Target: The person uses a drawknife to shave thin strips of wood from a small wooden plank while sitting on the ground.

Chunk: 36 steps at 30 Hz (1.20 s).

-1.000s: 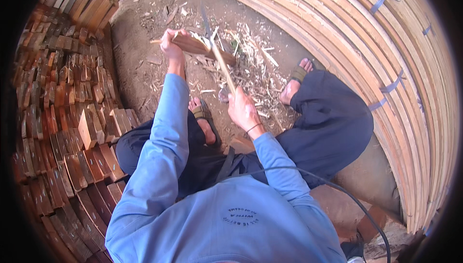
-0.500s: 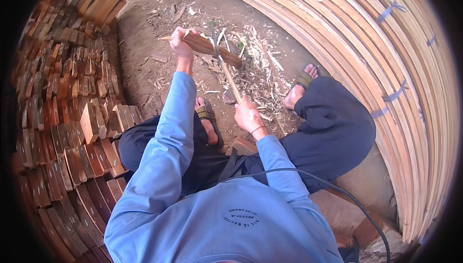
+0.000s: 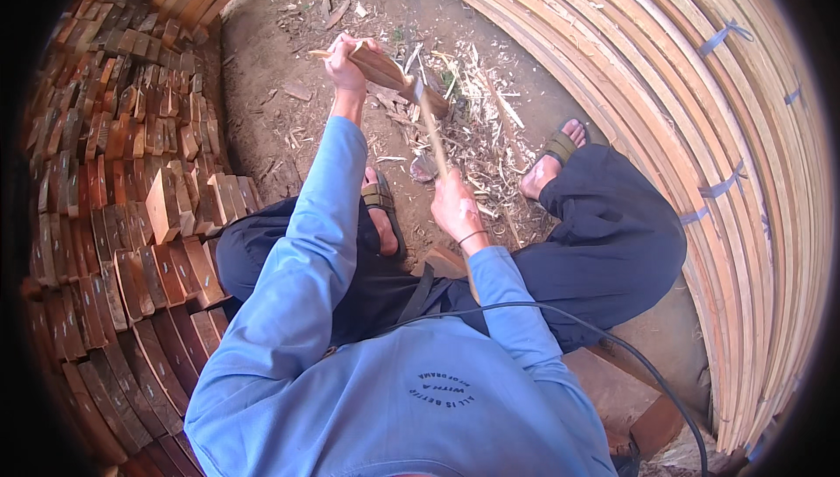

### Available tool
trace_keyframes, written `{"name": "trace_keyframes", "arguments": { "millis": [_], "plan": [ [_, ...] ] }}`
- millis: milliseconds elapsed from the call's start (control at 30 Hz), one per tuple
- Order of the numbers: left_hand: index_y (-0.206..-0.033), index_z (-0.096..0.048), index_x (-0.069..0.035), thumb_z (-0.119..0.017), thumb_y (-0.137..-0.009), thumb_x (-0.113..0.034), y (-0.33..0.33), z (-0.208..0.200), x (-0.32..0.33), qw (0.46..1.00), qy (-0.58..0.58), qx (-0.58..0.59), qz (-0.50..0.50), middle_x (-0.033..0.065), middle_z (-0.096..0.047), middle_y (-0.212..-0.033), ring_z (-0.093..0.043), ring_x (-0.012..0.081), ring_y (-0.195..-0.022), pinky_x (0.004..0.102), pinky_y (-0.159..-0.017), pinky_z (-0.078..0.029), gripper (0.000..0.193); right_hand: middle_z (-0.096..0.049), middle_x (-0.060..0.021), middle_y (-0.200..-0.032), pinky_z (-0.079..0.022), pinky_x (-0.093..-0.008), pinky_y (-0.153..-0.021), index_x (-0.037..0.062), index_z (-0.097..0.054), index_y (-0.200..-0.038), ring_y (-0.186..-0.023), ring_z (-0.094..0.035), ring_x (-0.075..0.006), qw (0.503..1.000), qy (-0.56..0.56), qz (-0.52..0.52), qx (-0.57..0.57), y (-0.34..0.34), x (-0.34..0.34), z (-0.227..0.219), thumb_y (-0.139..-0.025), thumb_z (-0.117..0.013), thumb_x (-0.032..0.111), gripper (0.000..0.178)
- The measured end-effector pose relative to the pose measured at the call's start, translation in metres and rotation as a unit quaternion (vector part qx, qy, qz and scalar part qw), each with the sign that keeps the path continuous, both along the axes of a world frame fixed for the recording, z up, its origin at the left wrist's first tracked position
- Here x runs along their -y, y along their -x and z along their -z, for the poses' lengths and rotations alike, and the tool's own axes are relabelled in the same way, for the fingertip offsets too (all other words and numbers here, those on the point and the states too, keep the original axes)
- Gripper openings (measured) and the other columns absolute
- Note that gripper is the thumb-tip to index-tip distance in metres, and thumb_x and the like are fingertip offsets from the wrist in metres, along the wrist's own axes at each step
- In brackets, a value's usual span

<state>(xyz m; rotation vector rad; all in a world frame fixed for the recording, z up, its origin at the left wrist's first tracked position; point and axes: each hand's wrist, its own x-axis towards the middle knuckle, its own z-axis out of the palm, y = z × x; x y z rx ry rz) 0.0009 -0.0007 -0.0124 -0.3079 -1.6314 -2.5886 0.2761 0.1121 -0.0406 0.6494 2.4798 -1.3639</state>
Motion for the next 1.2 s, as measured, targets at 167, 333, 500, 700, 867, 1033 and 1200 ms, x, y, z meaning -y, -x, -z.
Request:
{"name": "trace_keyframes", "arguments": {
  "millis": [167,333,500,700,867,1033,1200],
  "plan": [
    [-0.070,-0.047,-0.003,-0.042,-0.080,-0.012,0.008,0.003,0.008,0.999,0.011,-0.023,-0.025,0.0191,-0.059,-0.064,-0.058,0.0283,-0.060,0.0410,-0.065,-0.051,0.014,-0.061,-0.0319,-0.081,-0.049,-0.0514,-0.067,-0.0065,-0.049,-0.110,-0.081,-0.063,-0.0457,0.998,-0.006,0.028,-0.057,0.008,-0.009,-0.029,-0.093,-0.052,0.019,0.031],
    [-0.070,-0.048,-0.004,-0.043,-0.080,-0.013,0.006,0.006,0.005,1.000,-0.012,-0.016,-0.012,0.0184,-0.059,-0.064,-0.059,0.0278,-0.060,0.0391,-0.064,-0.051,0.014,-0.062,-0.0311,-0.079,-0.049,-0.0524,-0.070,-0.0056,-0.050,-0.104,-0.080,-0.063,-0.0469,0.998,-0.053,-0.045,-0.006,-0.001,-0.001,0.005,-0.093,-0.051,0.018,0.026],
    [-0.069,-0.047,-0.004,-0.041,-0.078,-0.011,0.005,0.001,-0.001,1.000,0.019,-0.016,-0.001,0.0187,-0.059,-0.064,-0.059,0.0279,-0.060,0.0392,-0.064,-0.052,0.013,-0.062,-0.0313,-0.082,-0.049,-0.0527,-0.075,-0.0058,-0.050,-0.101,-0.083,-0.062,-0.0480,0.999,-0.020,-0.032,0.019,0.000,-0.003,-0.009,-0.093,-0.051,0.018,0.025],
    [-0.069,-0.046,-0.003,-0.041,-0.078,-0.011,0.007,0.005,0.003,0.999,0.036,-0.012,-0.017,0.0194,-0.059,-0.065,-0.058,0.0284,-0.059,0.0392,-0.064,-0.052,0.013,-0.061,-0.0259,-0.077,-0.049,-0.0500,-0.068,-0.0041,-0.048,-0.099,-0.076,-0.062,-0.0461,0.986,0.144,0.038,0.074,0.004,-0.009,-0.014,-0.094,-0.052,0.024,0.029],
    [-0.069,-0.045,-0.003,-0.040,-0.078,-0.011,0.008,-0.002,0.001,1.000,0.009,0.002,-0.011,0.0196,-0.059,-0.065,-0.058,0.0288,-0.059,0.0397,-0.064,-0.051,0.013,-0.060,-0.0267,-0.073,-0.048,-0.0511,-0.066,-0.0031,-0.048,-0.097,-0.073,-0.062,-0.0456,0.999,0.016,0.032,-0.032,0.009,-0.002,-0.033,-0.094,-0.050,0.022,0.025],
    [-0.071,-0.046,-0.003,-0.040,-0.078,-0.011,0.015,0.004,0.007,1.000,0.012,-0.015,-0.011,0.0199,-0.059,-0.065,-0.059,0.0293,-0.062,0.0399,-0.065,-0.051,0.012,-0.060,-0.0283,-0.072,-0.048,-0.0525,-0.061,-0.0029,-0.047,-0.099,-0.072,-0.062,-0.0457,0.999,-0.030,-0.036,-0.012,0.004,-0.001,-0.016,-0.093,-0.050,0.016,0.020],
    [-0.071,-0.047,-0.002,-0.042,-0.078,-0.011,0.011,0.009,0.006,1.000,0.010,-0.019,-0.010,0.0195,-0.059,-0.064,-0.059,0.0286,-0.060,0.0392,-0.063,-0.051,0.012,-0.061,-0.0295,-0.074,-0.048,-0.0526,-0.061,-0.0036,-0.048,-0.101,-0.073,-0.063,-0.0463,0.997,0.020,0.047,-0.050,0.007,0.002,-0.030,-0.094,-0.050,0.018,0.023]
  ]
}}
